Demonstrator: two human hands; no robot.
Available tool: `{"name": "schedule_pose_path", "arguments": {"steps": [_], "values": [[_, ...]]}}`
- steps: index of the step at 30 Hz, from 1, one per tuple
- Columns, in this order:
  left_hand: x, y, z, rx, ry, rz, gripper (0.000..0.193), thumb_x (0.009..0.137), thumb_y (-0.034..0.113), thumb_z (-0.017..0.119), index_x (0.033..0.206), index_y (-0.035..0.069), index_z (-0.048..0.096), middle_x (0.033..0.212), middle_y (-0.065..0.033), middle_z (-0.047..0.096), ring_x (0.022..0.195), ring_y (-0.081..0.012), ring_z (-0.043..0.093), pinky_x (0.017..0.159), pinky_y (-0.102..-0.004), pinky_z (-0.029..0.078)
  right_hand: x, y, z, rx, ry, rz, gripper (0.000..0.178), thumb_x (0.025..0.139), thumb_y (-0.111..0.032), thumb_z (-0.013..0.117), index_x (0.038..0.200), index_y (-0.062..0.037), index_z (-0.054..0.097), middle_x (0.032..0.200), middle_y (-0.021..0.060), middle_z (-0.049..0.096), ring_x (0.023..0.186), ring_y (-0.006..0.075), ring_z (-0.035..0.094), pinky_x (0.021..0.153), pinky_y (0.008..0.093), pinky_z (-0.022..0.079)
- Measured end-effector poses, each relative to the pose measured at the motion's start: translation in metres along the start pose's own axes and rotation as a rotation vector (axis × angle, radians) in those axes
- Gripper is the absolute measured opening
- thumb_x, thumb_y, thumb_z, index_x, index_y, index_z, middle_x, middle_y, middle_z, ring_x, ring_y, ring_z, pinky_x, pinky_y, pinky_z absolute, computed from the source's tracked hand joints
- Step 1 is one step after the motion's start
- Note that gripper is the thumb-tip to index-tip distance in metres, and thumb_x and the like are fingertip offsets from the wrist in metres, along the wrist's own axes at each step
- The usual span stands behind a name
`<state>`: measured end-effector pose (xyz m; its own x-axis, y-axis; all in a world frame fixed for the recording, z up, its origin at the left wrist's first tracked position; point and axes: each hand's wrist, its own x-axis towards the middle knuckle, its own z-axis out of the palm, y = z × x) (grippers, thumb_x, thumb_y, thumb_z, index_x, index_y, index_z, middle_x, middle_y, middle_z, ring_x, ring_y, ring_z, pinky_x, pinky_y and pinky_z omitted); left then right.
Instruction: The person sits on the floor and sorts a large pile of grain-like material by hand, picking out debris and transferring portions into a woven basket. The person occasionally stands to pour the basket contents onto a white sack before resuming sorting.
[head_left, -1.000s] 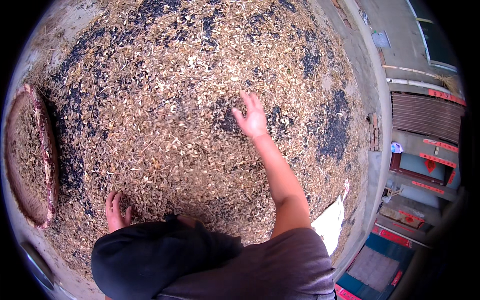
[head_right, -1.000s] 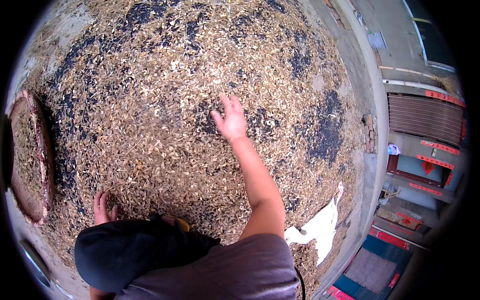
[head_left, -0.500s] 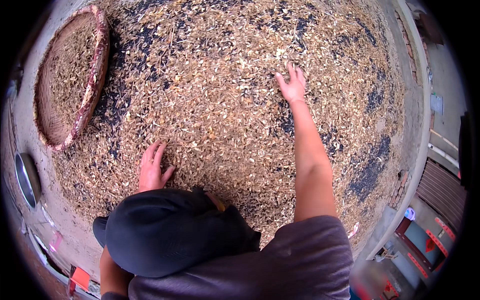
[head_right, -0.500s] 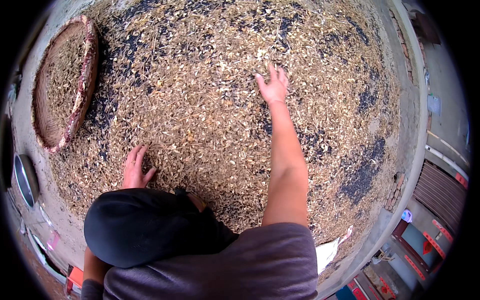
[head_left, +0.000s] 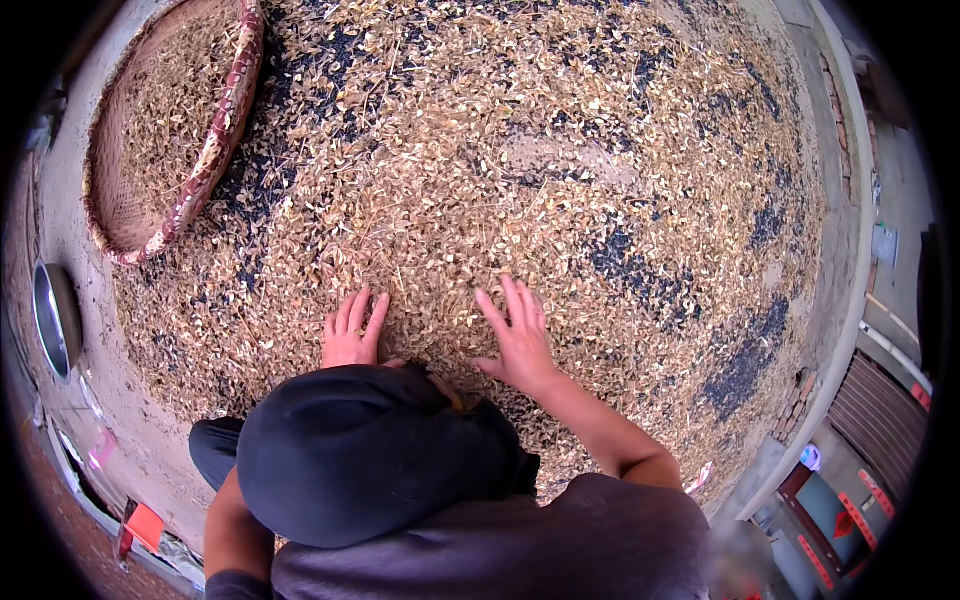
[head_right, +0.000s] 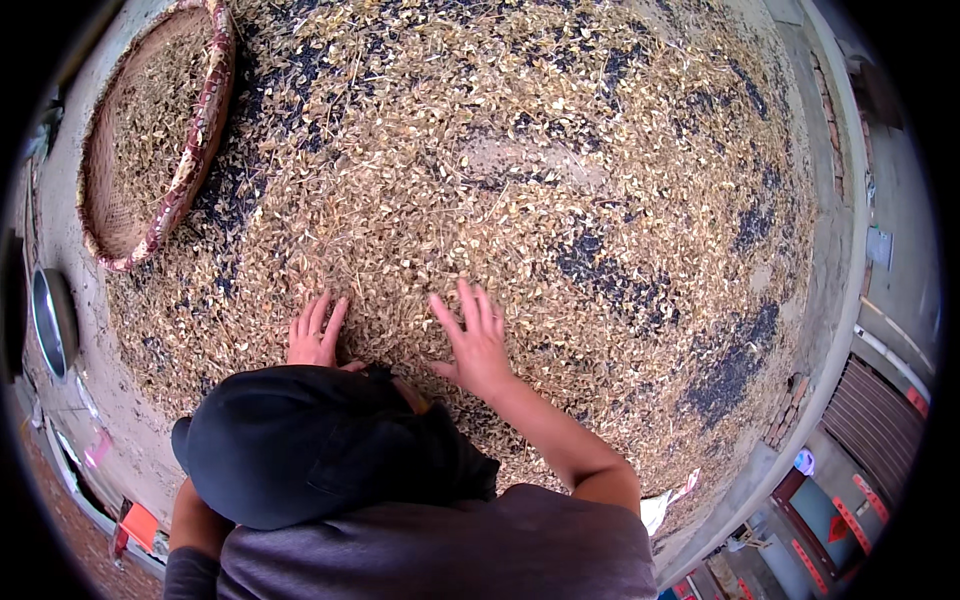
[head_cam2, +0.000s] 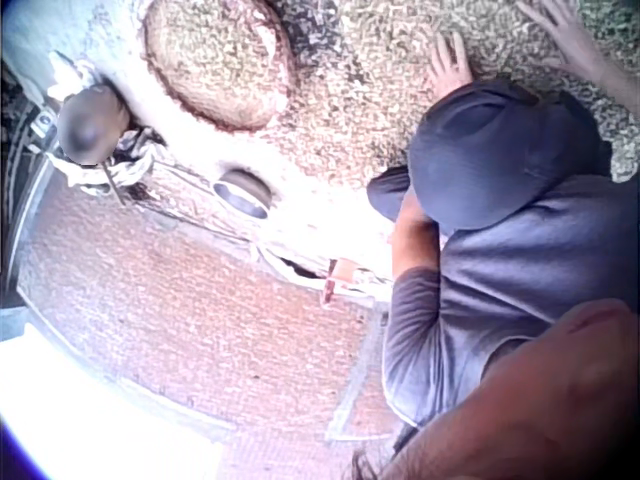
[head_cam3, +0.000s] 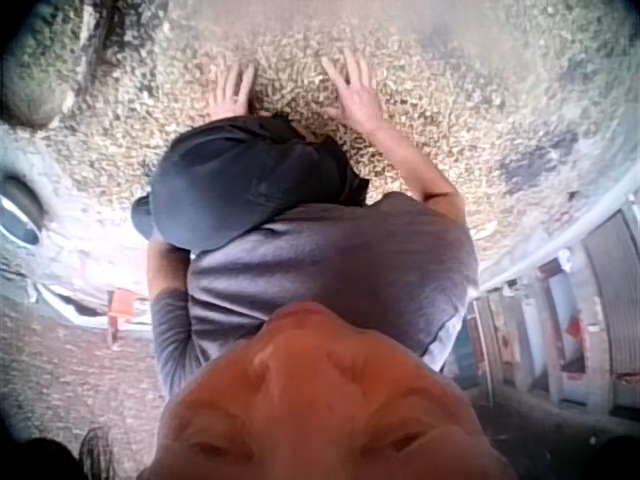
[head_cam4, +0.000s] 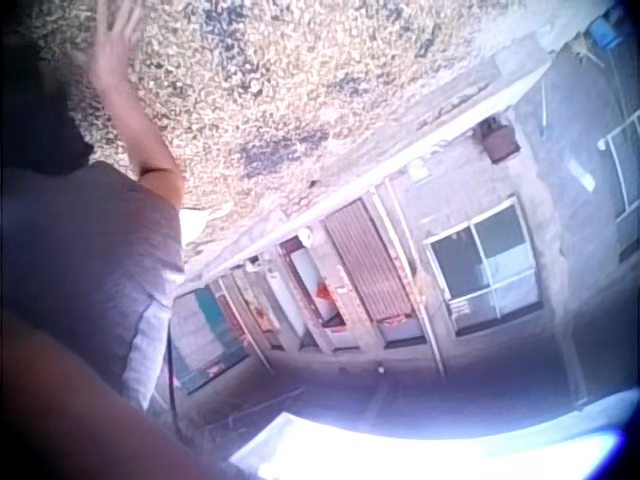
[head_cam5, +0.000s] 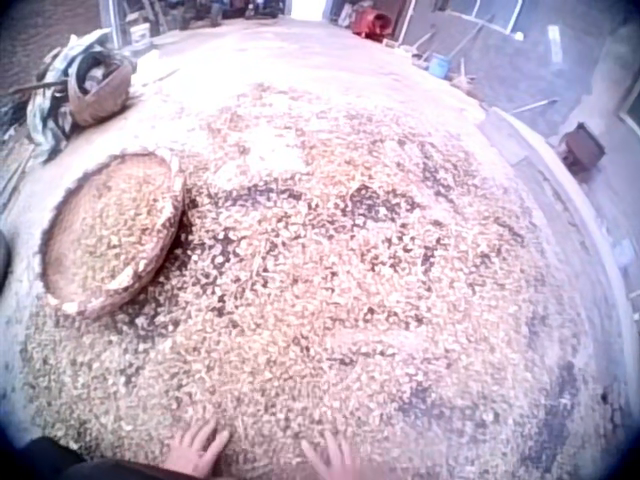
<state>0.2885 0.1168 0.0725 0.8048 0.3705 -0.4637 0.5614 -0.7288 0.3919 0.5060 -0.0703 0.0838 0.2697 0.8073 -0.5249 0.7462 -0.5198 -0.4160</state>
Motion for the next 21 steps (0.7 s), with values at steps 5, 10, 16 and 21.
{"name": "schedule_pose_path", "arguments": {"steps": [5,10,16,21], "values": [[0.014,0.003,0.018,-0.036,0.01,-0.031,0.109,0.067,0.022,0.081,0.157,0.017,0.019,0.155,-0.0214,0.026,0.125,-0.0405,0.045,0.092,-0.0456,0.051,0.018,-0.011,0.019,0.013,-0.143,0.192,0.115,0.068,-0.017,0.086,0.157,-0.0225,0.013,0.155,0.0321,0.013,0.133,0.0499,0.038,0.091,0.0426,0.055],[0.072,-0.02,-0.013,-0.148,0.105,-0.141,0.111,0.064,-0.008,0.071,0.157,0.02,0.018,0.154,-0.0222,0.028,0.122,-0.0418,0.051,0.083,-0.0407,0.058,0.112,-0.052,0.003,0.038,0.053,0.011,0.112,0.068,0.0,0.079,0.158,-0.0235,0.016,0.156,0.0323,0.013,0.134,0.0475,0.04,0.086,0.038,0.058],[0.109,-0.083,-0.08,-0.108,0.286,-0.335,0.103,0.069,0.009,0.082,0.155,0.021,0.025,0.151,-0.0155,0.033,0.136,-0.035,0.037,0.113,-0.0417,0.039,0.197,-0.052,-0.077,0.151,0.145,-0.084,0.099,0.075,-0.034,0.083,0.155,-0.0245,0.025,0.162,0.0148,0.016,0.145,0.0367,0.027,0.114,0.0492,0.036],[0.122,-0.106,-0.089,-0.448,0.314,-0.468,0.092,0.083,0.04,0.076,0.155,0.016,0.025,0.155,-0.0182,0.031,0.144,-0.0358,0.028,0.12,-0.0421,0.025,0.269,-0.033,-0.108,0.161,0.322,0.082,0.078,0.089,-0.065,0.055,0.154,-0.0275,0.032,0.163,0.0112,0.018,0.15,0.033,0.014,0.12,0.0536,0.016]]}}
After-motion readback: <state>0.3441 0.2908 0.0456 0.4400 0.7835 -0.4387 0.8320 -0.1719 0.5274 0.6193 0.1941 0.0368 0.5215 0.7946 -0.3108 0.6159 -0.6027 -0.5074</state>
